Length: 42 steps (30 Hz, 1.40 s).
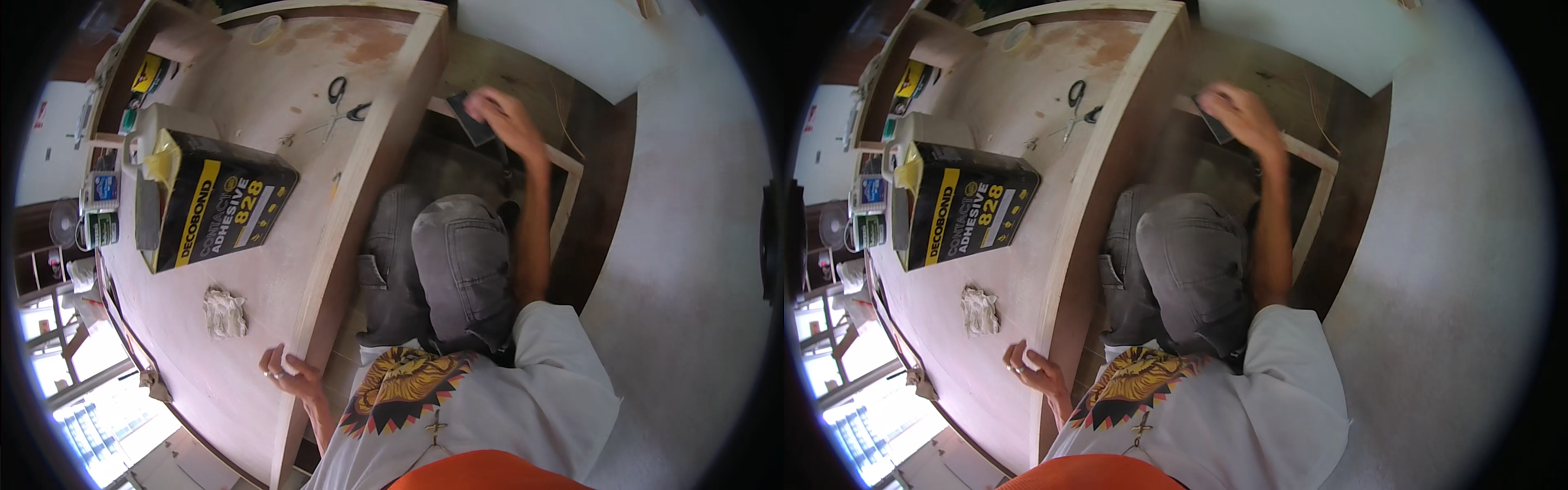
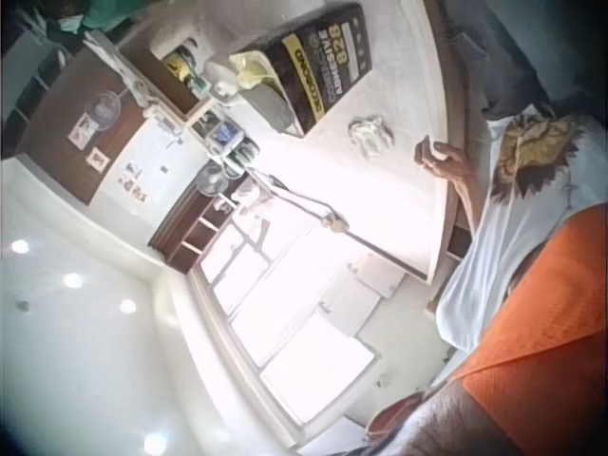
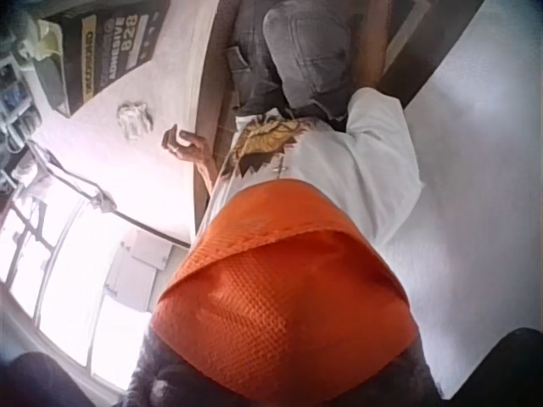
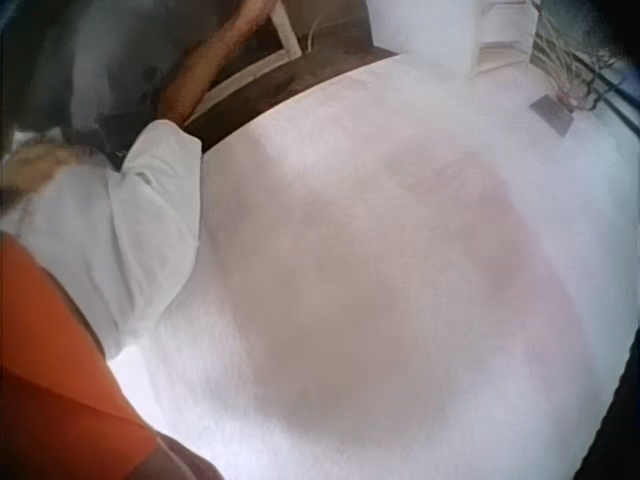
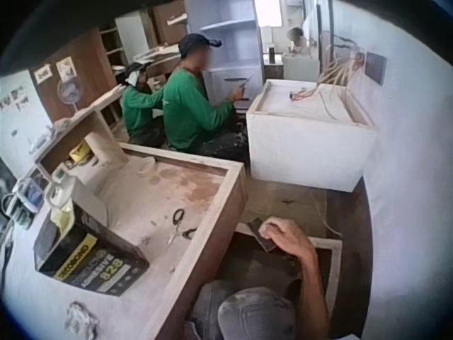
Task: The person sits on the floor and uses a chisel and hammer to fit and secure wooden trim pieces along the edges of a cabinet. They repeatedly tap the chisel to adjust the wood and occasionally use a sanding block to smooth the surface.
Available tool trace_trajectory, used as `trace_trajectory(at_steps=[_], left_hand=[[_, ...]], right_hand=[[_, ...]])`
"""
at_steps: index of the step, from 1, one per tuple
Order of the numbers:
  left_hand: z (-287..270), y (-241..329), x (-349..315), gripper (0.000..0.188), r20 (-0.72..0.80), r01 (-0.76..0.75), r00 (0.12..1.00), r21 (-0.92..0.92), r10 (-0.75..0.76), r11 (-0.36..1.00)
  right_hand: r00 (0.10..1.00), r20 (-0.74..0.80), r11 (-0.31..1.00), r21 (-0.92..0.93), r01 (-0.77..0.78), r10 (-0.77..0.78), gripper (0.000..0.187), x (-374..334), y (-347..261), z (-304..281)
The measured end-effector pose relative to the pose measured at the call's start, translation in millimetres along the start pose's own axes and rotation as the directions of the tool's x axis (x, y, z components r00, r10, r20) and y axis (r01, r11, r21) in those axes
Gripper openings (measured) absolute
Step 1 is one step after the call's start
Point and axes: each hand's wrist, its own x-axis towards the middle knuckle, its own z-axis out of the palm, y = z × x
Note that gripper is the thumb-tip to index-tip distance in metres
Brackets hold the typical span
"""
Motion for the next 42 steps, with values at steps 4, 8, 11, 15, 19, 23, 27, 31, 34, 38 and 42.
trace_trajectory(at_steps=[4,8,11,15,19,23,27,31,34,38,42], left_hand=[[70.2,83.6,99.2,0.021,0.098,-0.184,0.961,-0.462,0.257,0.868],[167.7,197.7,206.5,0.026,0.061,-0.296,0.896,-0.657,0.44,0.694],[225.9,225.6,255.8,0.023,0.14,-0.268,0.872,-0.664,0.469,0.698],[275.4,249.1,284.8,0.023,0.196,-0.189,0.873,-0.709,0.447,0.679],[316.3,232.7,284.4,0.022,0.134,-0.214,0.896,-0.705,0.424,0.676],[313.0,230.7,280.9,0.022,0.094,-0.234,0.901,-0.716,0.423,0.657],[308.0,235.0,281.1,0.021,0.193,-0.141,0.898,-0.726,0.396,0.673],[308.8,234.2,284.0,0.019,0.193,-0.147,0.891,-0.734,0.411,0.663],[312.9,234.4,283.1,0.018,0.156,-0.162,0.899,-0.751,0.41,0.64],[317.9,237.1,285.8,0.017,0.125,-0.199,0.904,-0.724,0.41,0.661],[306.8,241.6,283.1,0.018,0.208,-0.133,0.903,-0.695,0.375,0.706]], right_hand=[[0.825,-0.002,0.77,-0.358,-0.528,0.565,0.053,-90.3,186.9,-31.1],[0.853,-0.446,0.767,-0.437,-0.47,0.269,0.065,-134.0,278.3,31.8],[0.767,-0.597,0.784,-0.35,-0.513,0.236,0.056,-105.2,215.1,86.2],[0.794,-0.576,0.808,-0.363,-0.463,0.196,0.036,-116.2,224.5,59.6],[0.715,-0.656,0.862,-0.194,-0.468,0.241,0.034,-131.3,185.0,71.7],[0.651,-0.727,0.962,0.044,-0.271,0.217,0.035,-119.8,106.9,77.7],[0.749,-0.437,0.802,0.561,-0.205,0.498,0.036,-81.7,67.6,40.9],[0.783,-0.329,0.575,0.817,-0.044,0.528,0.027,-18.7,62.3,22.9],[0.725,-0.391,0.569,0.823,-0.001,0.567,0.015,35.0,52.1,13.7],[0.652,-0.363,0.395,0.913,0.104,0.665,0.011,85.8,42.4,15.0],[0.642,-0.364,0.317,0.929,0.192,0.675,0.014,102.8,42.3,32.8]])
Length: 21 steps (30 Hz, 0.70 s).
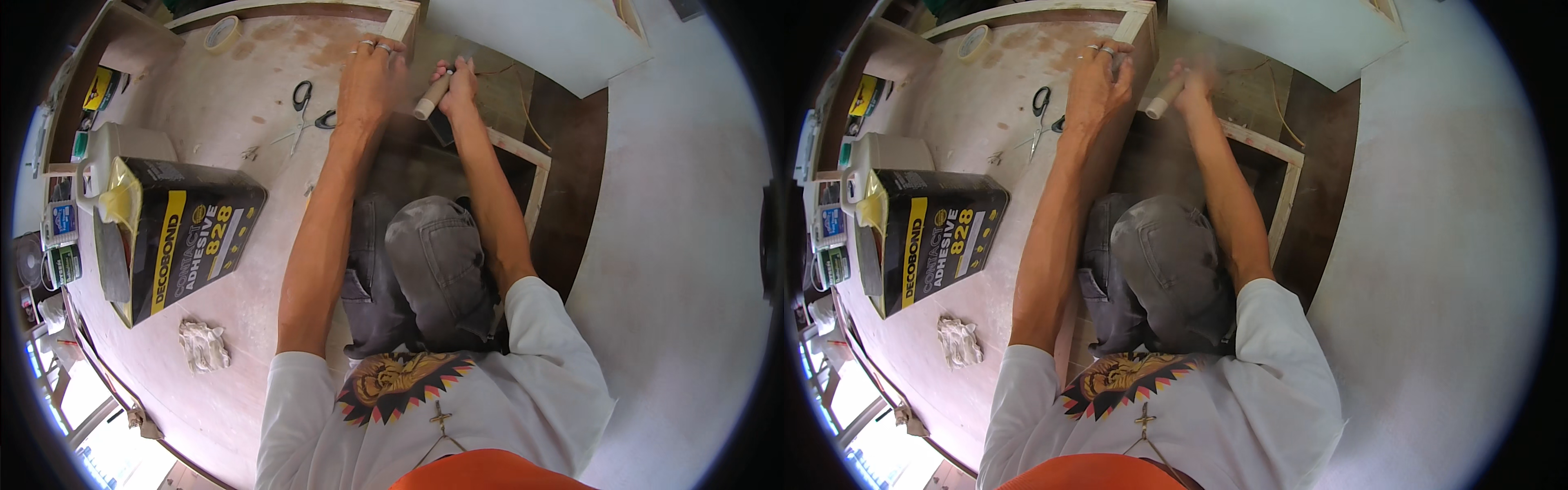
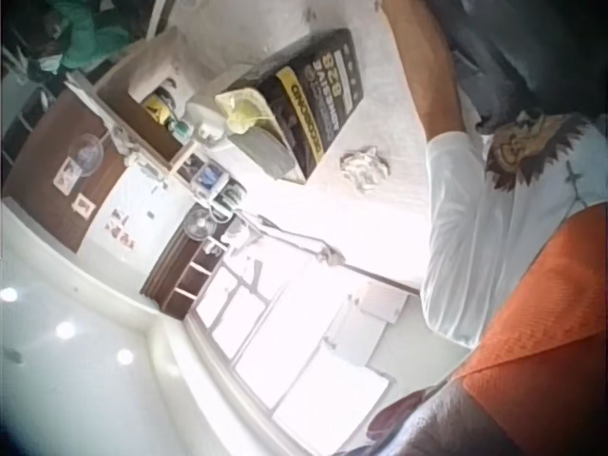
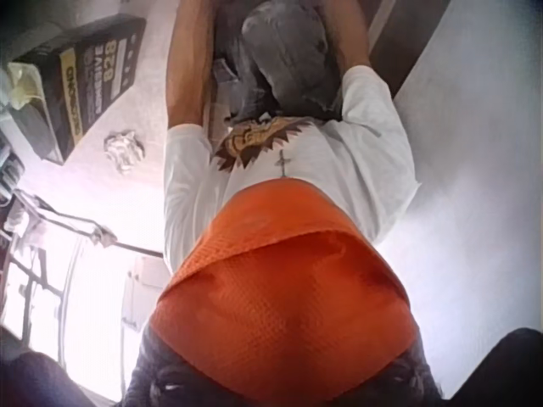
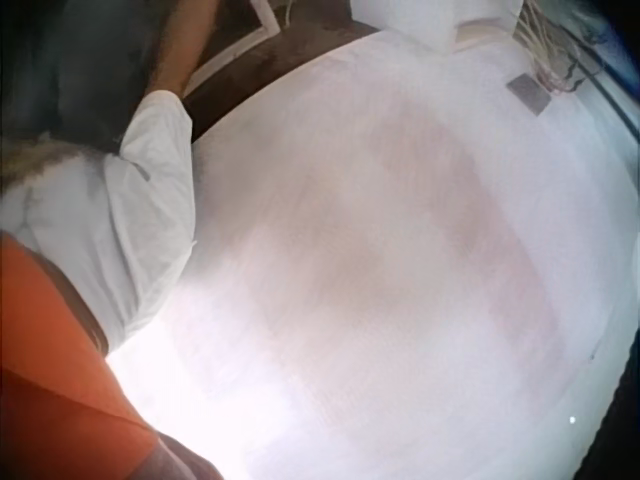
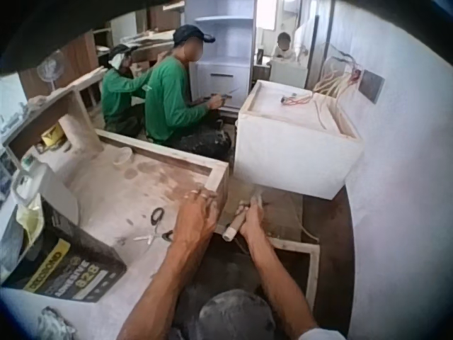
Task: The person sits on the floor and uses a chisel and hammer to fit and secure wooden trim pieces along the edges of a cabinet. They repeatedly tap the chisel to adjust the wood and occasionally use a sanding block to smooth the surface.
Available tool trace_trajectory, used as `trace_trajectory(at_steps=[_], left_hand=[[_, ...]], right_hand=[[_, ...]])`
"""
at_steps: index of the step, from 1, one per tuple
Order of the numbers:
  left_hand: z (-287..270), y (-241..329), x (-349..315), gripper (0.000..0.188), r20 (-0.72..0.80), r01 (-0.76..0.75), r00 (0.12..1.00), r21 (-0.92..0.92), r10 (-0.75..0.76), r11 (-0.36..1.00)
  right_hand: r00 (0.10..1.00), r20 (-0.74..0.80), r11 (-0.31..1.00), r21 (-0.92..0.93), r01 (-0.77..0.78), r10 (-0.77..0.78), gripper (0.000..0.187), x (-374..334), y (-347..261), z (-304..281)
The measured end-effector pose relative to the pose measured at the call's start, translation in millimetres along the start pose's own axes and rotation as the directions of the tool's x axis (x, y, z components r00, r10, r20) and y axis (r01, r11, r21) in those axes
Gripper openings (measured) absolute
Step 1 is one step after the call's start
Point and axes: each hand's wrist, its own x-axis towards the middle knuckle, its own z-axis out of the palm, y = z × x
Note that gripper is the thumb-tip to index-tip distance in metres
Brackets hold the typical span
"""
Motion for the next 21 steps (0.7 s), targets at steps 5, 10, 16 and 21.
trace_trajectory(at_steps=[5,10,16,21], left_hand=[[0.5,-7.7,-0.6,0.018,-0.044,-0.106,0.993,0.09,0.11,0.99],[9.0,-4.9,5.8,0.019,-0.042,-0.144,0.988,0.097,0.149,0.985],[3.0,-9.6,-0.9,0.02,-0.036,-0.11,0.993,0.105,0.114,0.988],[7.4,-6.2,5.3,0.019,-0.068,-0.136,0.988,0.084,0.141,0.987]], right_hand=[[1.0,0.002,0.999,-0.02,-0.029,0.029,0.014,-6.8,13.1,13.0],[0.995,0.091,0.982,-0.187,-0.031,0.048,0.008,42.2,16.0,22.3],[0.982,0.148,0.986,-0.134,-0.098,0.118,0.018,34.5,15.1,2.7],[0.977,0.188,0.98,-0.189,-0.064,0.1,0.011,30.2,8.4,30.6]])
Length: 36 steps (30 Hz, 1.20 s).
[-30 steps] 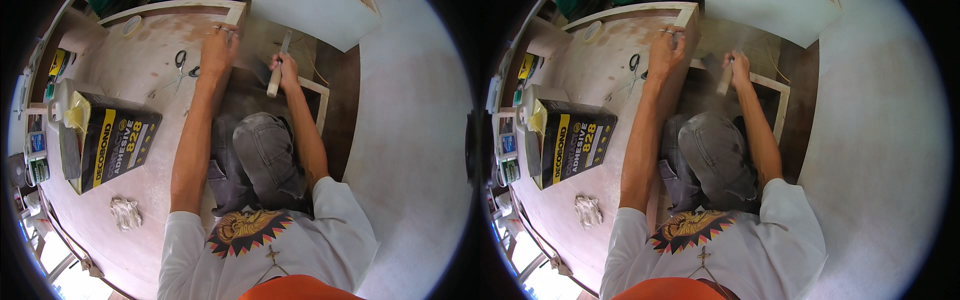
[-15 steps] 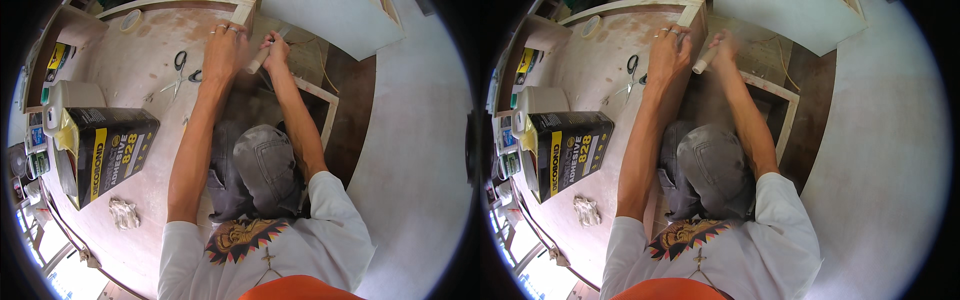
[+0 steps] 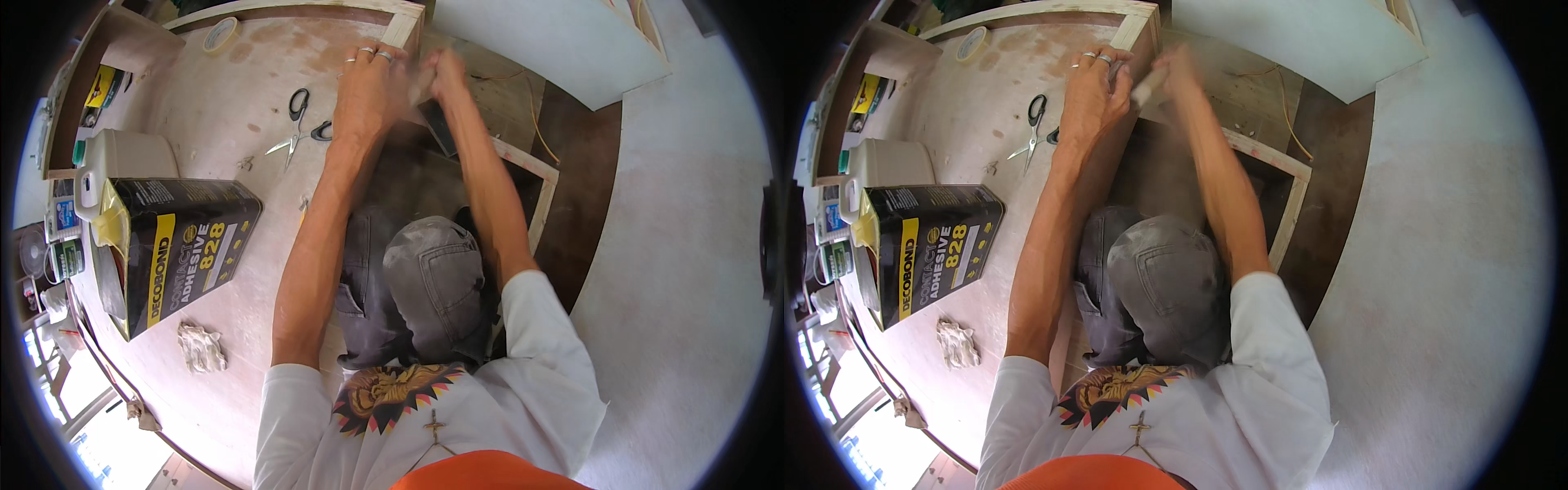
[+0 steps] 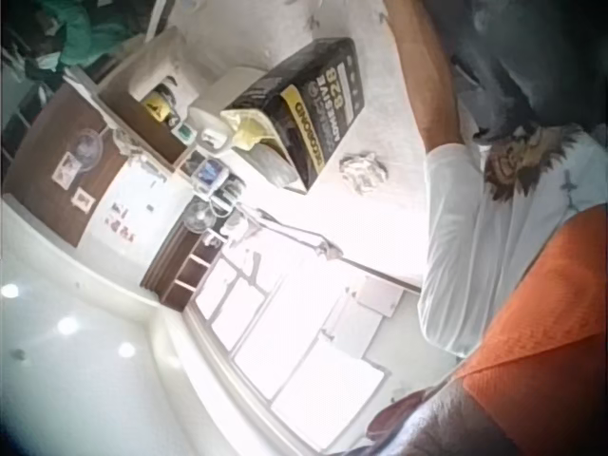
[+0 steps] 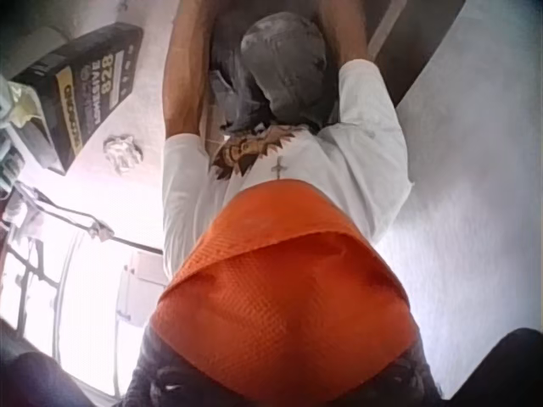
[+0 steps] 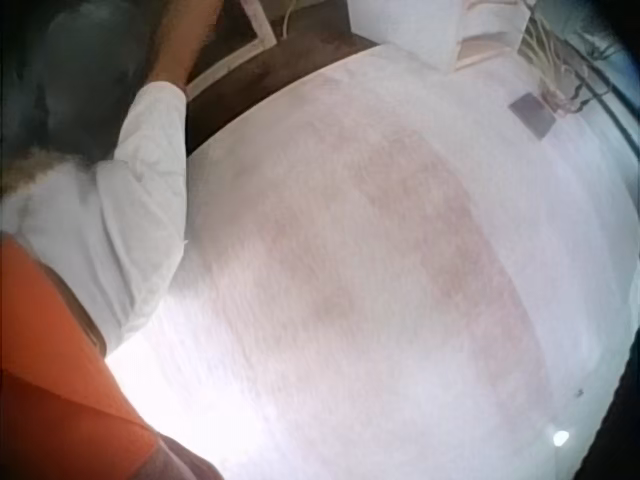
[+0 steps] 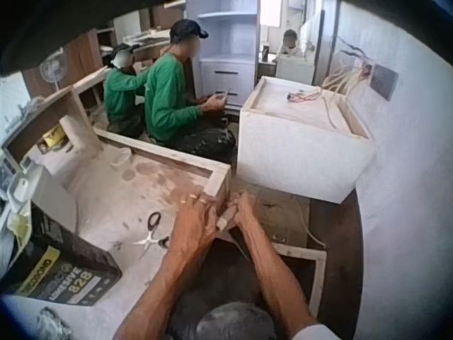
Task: The person sits on the floor and uses a chisel and hammer to fit and secure wooden trim pieces along the edges of a cabinet. They repeatedly tap the chisel to adjust the wood and occasionally use a sanding block to smooth the surface.
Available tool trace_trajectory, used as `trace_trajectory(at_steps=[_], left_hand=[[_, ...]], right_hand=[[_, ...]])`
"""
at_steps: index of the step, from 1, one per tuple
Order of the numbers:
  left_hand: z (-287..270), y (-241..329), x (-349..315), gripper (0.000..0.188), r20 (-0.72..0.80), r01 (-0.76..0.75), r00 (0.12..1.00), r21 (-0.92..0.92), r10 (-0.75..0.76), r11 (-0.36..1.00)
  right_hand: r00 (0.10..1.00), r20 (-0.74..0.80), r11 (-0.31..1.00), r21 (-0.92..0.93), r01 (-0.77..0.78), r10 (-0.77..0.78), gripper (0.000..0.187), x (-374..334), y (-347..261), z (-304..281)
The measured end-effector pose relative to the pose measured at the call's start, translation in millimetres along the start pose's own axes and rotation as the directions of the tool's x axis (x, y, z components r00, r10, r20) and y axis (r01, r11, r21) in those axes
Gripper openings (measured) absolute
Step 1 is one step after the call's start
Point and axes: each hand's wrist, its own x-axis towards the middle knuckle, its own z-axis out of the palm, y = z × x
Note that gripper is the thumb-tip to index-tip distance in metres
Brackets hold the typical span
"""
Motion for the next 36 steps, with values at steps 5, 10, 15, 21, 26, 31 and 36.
trace_trajectory(at_steps=[5,10,15,21,26,31,36], left_hand=[[-7.6,-7.0,1.4,0.02,0.047,0.035,0.998,0.007,-0.035,0.999],[-1.1,10.5,-1.8,0.022,0.04,0.005,0.999,0.036,-0.007,0.999],[-5.5,-1.8,-2.6,0.022,0.052,0.045,0.998,-0.017,-0.044,0.999],[-13.7,12.3,1.0,0.023,0.087,0.042,0.995,0.066,-0.048,0.997],[-0.7,16.2,-5.7,0.024,0.081,-0.011,0.997,0.022,0.01,1.0],[-13.9,13.3,3.7,0.025,0.082,0.073,0.994,0.023,-0.075,0.997],[-15.3,14.1,1.5,0.024,0.072,0.06,0.995,0.06,-0.064,0.996]], right_hand=[[0.997,0.059,0.991,0.123,-0.049,0.042,0.018,3.5,7.6,-7.5],[1.0,0.008,1.0,-0.009,0.002,-0.002,0.019,28.0,-1.0,-14.9],[0.992,0.076,0.988,0.113,-0.108,0.1,0.019,14.5,-7.3,-7.3],[0.998,-0.014,0.98,0.194,-0.052,0.056,0.016,-22.6,7.4,11.9],[0.953,0.276,0.99,0.028,-0.136,0.123,0.012,57.1,-30.7,-46.3],[0.988,0.112,0.984,0.13,-0.12,0.106,0.011,16.6,-9.0,-18.2],[0.991,-0.051,0.976,0.189,-0.109,0.121,0.011,-39.5,-1.4,19.0]])
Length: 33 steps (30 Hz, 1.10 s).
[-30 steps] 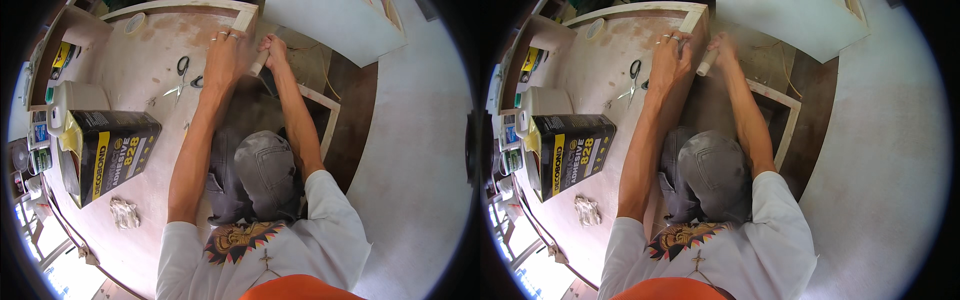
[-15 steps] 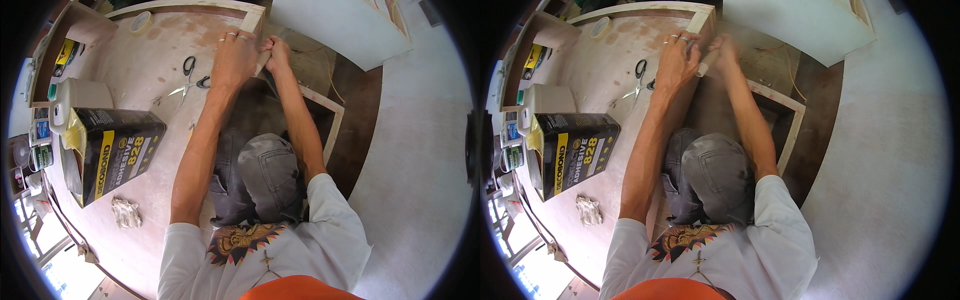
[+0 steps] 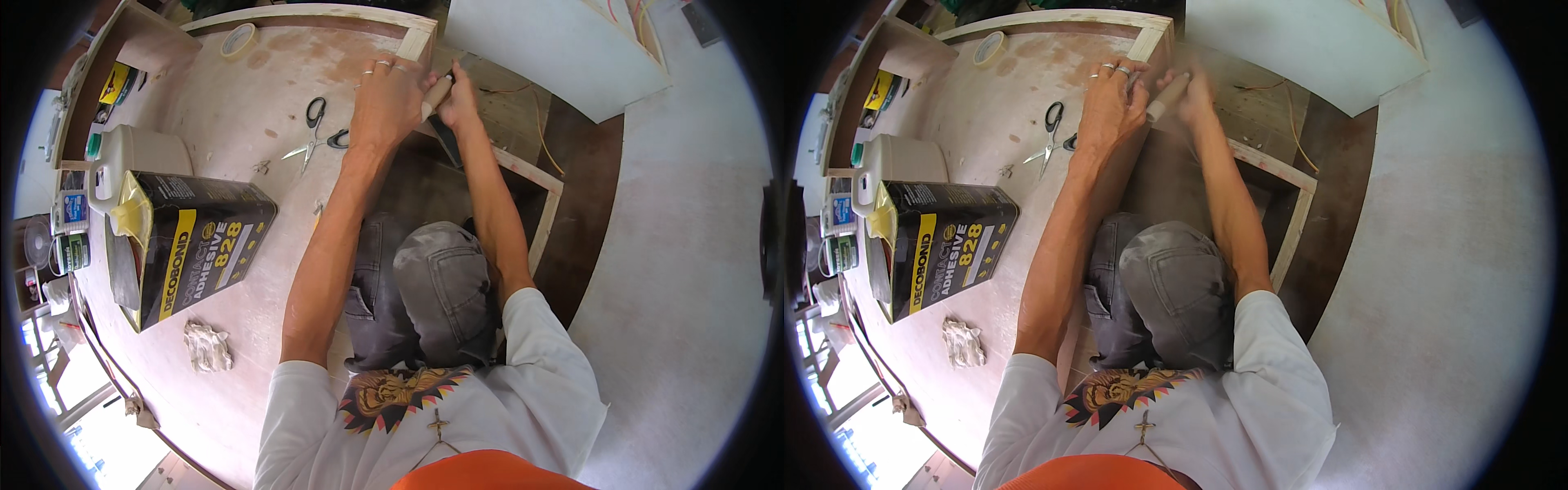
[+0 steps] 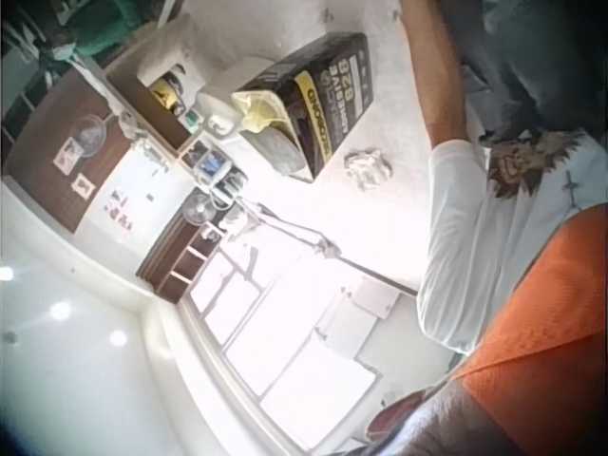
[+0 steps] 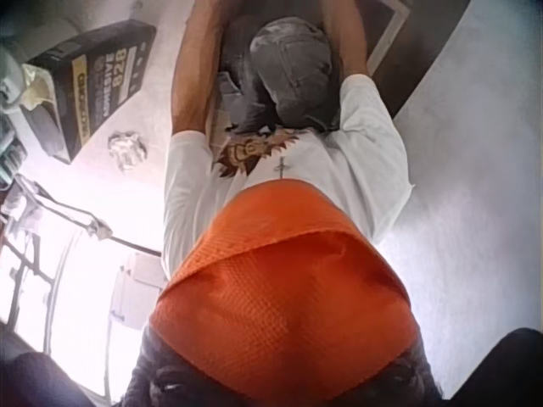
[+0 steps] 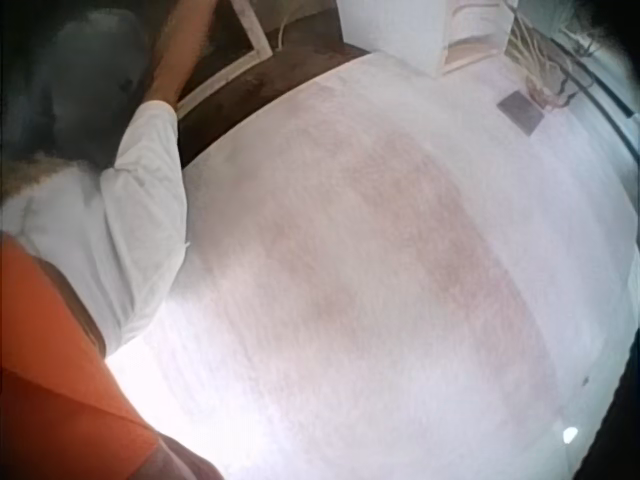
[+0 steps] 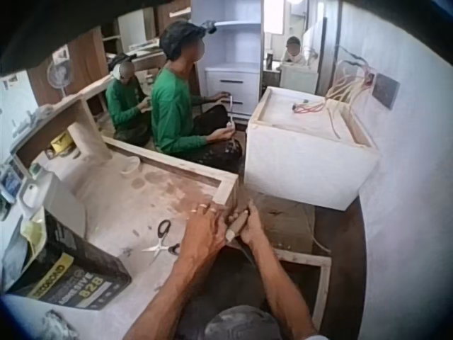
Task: The person sits on the floor and uses a chisel and hammer to fit and secure wooden trim pieces along the edges of a cabinet. They repeatedly tap the chisel to adjust the wood and occasionally use a sanding block to smooth the surface.
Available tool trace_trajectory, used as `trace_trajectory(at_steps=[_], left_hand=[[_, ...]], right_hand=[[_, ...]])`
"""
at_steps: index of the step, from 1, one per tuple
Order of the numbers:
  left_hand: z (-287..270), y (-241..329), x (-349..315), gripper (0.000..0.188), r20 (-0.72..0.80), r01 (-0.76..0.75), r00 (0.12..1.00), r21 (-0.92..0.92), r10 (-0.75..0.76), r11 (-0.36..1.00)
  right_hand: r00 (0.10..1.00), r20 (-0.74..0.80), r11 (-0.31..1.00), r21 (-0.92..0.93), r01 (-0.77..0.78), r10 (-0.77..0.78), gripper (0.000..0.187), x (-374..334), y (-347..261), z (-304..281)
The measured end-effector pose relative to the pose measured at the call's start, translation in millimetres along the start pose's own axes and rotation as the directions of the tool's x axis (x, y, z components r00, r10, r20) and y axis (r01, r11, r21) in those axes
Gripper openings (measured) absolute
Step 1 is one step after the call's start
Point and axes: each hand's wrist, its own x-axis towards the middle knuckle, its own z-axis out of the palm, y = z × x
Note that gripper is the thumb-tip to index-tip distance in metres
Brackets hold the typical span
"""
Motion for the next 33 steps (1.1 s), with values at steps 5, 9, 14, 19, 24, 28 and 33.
trace_trajectory(at_steps=[5,9,14,19,24,28,33], left_hand=[[4.9,-0.6,-2.3,0.024,0.009,0.003,1.0,-0.03,-0.003,1.0],[7.3,-3.6,-0.2,0.024,-0.025,-0.026,0.999,-0.019,0.025,0.999],[-2.9,-0.5,-2.6,0.025,0.033,-0.01,0.999,0.02,0.01,1.0],[1.0,0.6,0.7,0.027,0.03,-0.023,0.999,0.016,0.022,1.0],[6.9,-7.1,-1.6,0.027,-0.03,-0.016,0.999,-0.019,0.015,1.0],[-3.5,2.4,-0.3,0.026,0.034,-0.054,0.998,0.024,0.053,0.998],[2.9,0.5,-0.9,0.026,0.023,-0.002,1.0,-0.032,0.002,0.999]], right_hand=[[0.977,0.163,0.986,-0.115,-0.119,0.137,0.025,30.7,-7.7,-49.1],[0.963,0.264,0.988,-0.157,-0.009,0.051,0.028,26.2,-9.1,-45.7],[0.988,0.115,0.995,-0.038,-0.096,0.1,0.021,-0.6,16.7,-46.2],[0.976,0.134,0.985,0.004,-0.171,0.169,0.022,18.9,-5.4,-59.7],[0.981,0.18,0.997,0.014,0.071,-0.073,0.019,12.1,6.6,-47.1],[0.992,0.023,0.992,-0.019,0.128,-0.127,0.019,-10.7,19.9,-36.7],[0.987,0.025,0.987,-0.014,0.16,-0.16,0.022,-13.3,19.2,-35.5]])
